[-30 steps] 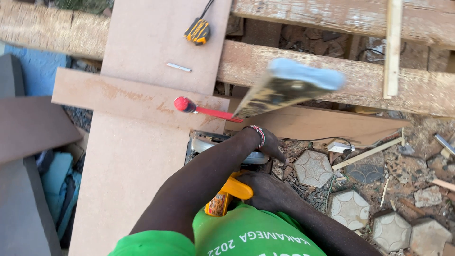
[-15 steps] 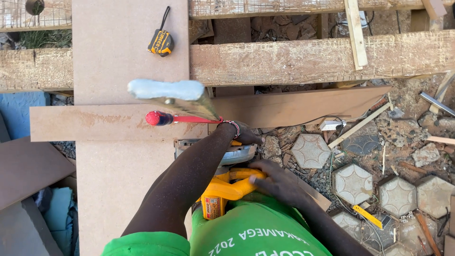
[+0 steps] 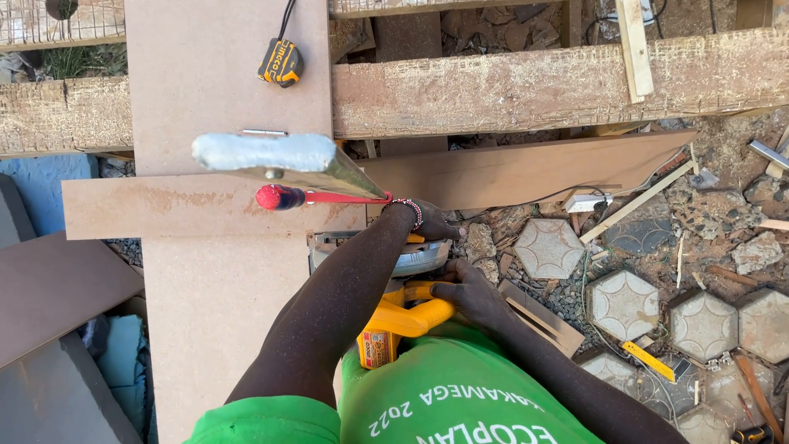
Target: Measuring and cutting a wooden board using a circular saw and clamps on a pallet workbench.
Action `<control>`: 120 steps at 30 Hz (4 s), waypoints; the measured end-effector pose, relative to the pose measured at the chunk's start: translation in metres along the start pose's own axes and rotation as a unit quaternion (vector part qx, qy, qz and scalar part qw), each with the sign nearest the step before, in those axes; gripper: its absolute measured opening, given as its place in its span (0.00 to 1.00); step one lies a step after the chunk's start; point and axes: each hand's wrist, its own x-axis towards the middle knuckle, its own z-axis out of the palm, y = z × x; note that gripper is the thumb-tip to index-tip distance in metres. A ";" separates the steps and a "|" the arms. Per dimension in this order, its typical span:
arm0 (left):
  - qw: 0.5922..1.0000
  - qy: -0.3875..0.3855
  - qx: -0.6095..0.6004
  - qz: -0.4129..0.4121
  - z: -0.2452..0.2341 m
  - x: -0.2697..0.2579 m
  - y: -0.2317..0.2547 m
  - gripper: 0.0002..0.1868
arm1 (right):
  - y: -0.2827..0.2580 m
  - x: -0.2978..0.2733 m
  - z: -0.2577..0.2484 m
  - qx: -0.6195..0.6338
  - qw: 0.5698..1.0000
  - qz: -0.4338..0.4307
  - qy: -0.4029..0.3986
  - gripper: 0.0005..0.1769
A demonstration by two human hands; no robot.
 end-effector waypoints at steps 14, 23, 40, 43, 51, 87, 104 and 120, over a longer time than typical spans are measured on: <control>0.998 0.013 0.012 0.054 0.019 0.066 -0.030 0.53 | 0.031 0.005 0.003 0.044 0.990 -0.095 0.089 0.15; 0.997 0.003 0.058 0.050 0.030 0.110 -0.041 0.64 | -0.007 -0.018 0.000 -0.140 0.980 -0.099 0.100 0.19; 0.988 -0.028 0.147 0.040 0.039 0.104 -0.050 0.60 | 0.004 -0.021 0.009 -0.164 0.980 -0.050 0.095 0.19; 0.993 -0.014 0.118 0.023 0.040 0.105 -0.046 0.56 | 0.001 -0.028 0.010 -0.146 0.986 -0.032 0.069 0.20; 0.989 -0.065 0.127 0.032 0.014 0.071 -0.033 0.56 | -0.015 -0.026 -0.004 -0.064 0.988 -0.107 0.089 0.17; 0.997 -0.051 0.043 0.024 0.013 0.080 -0.049 0.50 | -0.048 0.003 -0.032 -0.333 0.943 0.004 -0.004 0.40; 0.996 -0.049 0.058 0.036 -0.003 0.056 -0.032 0.53 | -0.016 0.035 -0.037 0.134 0.989 0.037 -0.058 0.65; 0.852 0.475 -0.149 0.163 0.098 -0.199 0.000 0.24 | -0.057 -0.010 -0.015 -0.002 1.000 0.018 0.002 0.55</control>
